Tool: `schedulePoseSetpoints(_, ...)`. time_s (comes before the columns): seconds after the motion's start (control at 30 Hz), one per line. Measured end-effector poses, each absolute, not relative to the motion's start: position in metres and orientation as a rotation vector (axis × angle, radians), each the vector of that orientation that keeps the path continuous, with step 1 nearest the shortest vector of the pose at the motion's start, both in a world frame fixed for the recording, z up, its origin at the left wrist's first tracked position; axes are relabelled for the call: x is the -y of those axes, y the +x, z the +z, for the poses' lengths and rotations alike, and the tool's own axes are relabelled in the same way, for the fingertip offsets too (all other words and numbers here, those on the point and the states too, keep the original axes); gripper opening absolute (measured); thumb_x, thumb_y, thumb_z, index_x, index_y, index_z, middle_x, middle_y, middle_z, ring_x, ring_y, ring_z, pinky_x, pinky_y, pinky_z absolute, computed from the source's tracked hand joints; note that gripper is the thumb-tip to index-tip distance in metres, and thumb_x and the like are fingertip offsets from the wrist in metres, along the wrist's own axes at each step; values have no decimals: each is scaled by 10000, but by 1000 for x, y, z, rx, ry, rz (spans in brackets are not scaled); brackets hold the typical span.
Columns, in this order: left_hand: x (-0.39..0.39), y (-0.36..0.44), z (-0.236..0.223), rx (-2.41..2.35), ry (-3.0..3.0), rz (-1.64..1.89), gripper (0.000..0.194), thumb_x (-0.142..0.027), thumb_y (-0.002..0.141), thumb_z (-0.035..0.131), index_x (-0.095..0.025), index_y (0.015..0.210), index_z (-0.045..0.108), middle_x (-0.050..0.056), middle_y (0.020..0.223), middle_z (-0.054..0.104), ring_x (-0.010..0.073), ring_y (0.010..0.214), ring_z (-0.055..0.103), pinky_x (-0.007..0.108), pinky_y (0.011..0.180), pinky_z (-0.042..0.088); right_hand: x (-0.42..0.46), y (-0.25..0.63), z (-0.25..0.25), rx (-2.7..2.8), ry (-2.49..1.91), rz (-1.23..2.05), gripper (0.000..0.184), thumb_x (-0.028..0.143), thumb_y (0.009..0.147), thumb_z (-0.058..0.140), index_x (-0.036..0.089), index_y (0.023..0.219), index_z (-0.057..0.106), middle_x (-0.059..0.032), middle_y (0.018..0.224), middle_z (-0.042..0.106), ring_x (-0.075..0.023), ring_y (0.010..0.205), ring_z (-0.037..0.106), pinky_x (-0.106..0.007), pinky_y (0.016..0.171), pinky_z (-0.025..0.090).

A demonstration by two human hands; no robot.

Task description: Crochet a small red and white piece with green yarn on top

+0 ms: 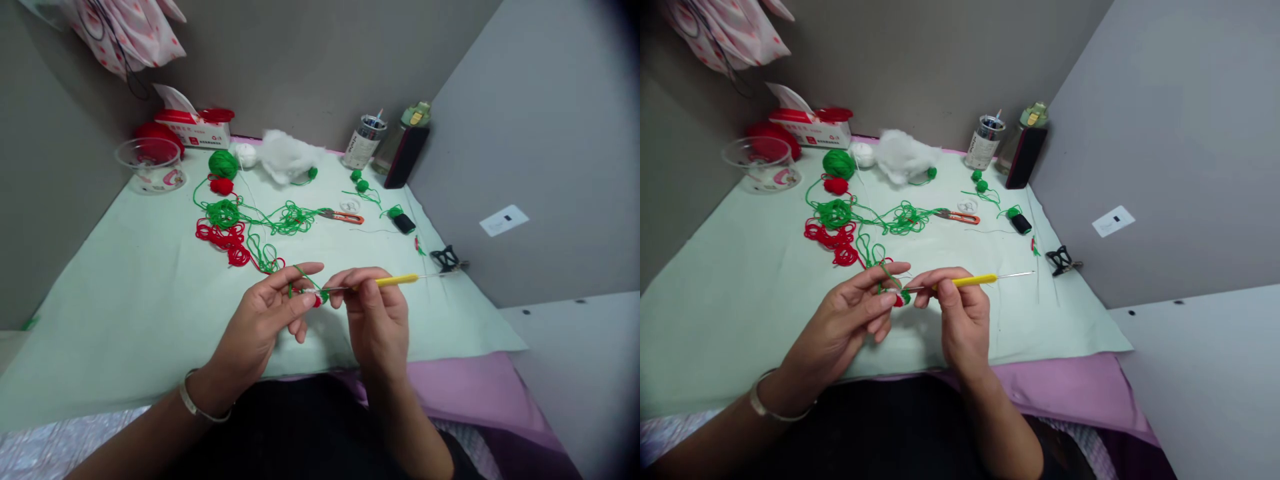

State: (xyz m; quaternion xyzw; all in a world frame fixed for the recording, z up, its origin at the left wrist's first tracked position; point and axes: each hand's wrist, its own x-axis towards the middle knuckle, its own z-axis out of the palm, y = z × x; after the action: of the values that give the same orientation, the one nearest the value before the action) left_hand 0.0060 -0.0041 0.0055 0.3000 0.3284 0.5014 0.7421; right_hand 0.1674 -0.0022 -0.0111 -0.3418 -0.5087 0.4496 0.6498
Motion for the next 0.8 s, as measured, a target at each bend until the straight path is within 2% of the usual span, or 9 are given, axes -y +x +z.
schedulePoseSetpoints(0.13, 5, 4, 6, -762, 684, 1097, 314, -229, 817, 894, -232, 1128, 849, -19, 800, 648, 41, 515, 509, 177, 478, 483, 5, 171, -10, 1208, -807, 1016, 228, 340, 1080, 568, 225, 951, 717, -29, 901, 801, -144, 695, 693, -303, 703, 596)
schedulePoseSetpoints(0.3, 7, 3, 2, -843, 800, 1128, 327, -250, 860, 866, -263, 1185, 834, -12, 856, 669, 66, 581, 618, 190, 556, 521, 13, 171, -8, 1351, -834, 845, 209, 238, 1086, 545, 237, 1038, 748, -29, 969, 783, -152, 785, 704, -319, 737, 588)
schedulePoseSetpoints(0.57, 5, 1, -2, -855, 909, 1178, 310, -222, 873, 850, -297, 1173, 831, -44, 819, 660, 46, 593, 641, 154, 609, 543, 15, 169, -6, 1461, -792, 662, 235, 168, 1081, 510, 234, 1085, 736, -39, 972, 771, -171, 838, 712, -332, 719, 604)
schedulePoseSetpoints(0.7, 7, 4, -2, -880, 913, 1221, 288, -189, 858, 855, -271, 1133, 839, -38, 819, 665, 55, 616, 646, 150, 613, 556, 17, 169, -10, 1680, -834, 416, 226, 159, 1068, 525, 238, 1137, 725, -51, 974, 768, -202, 913, 736, -365, 783, 623)
schedulePoseSetpoints(0.8, 8, 8, 0, -816, 783, 1227, 415, -180, 821, 882, -268, 1220, 807, -37, 810, 667, 65, 607, 623, 160, 582, 560, 20, 167, -18, 1822, -904, 133, 253, 130, 1017, 621, 262, 1191, 748, -68, 1057, 760, -212, 957, 739, -345, 776, 623)
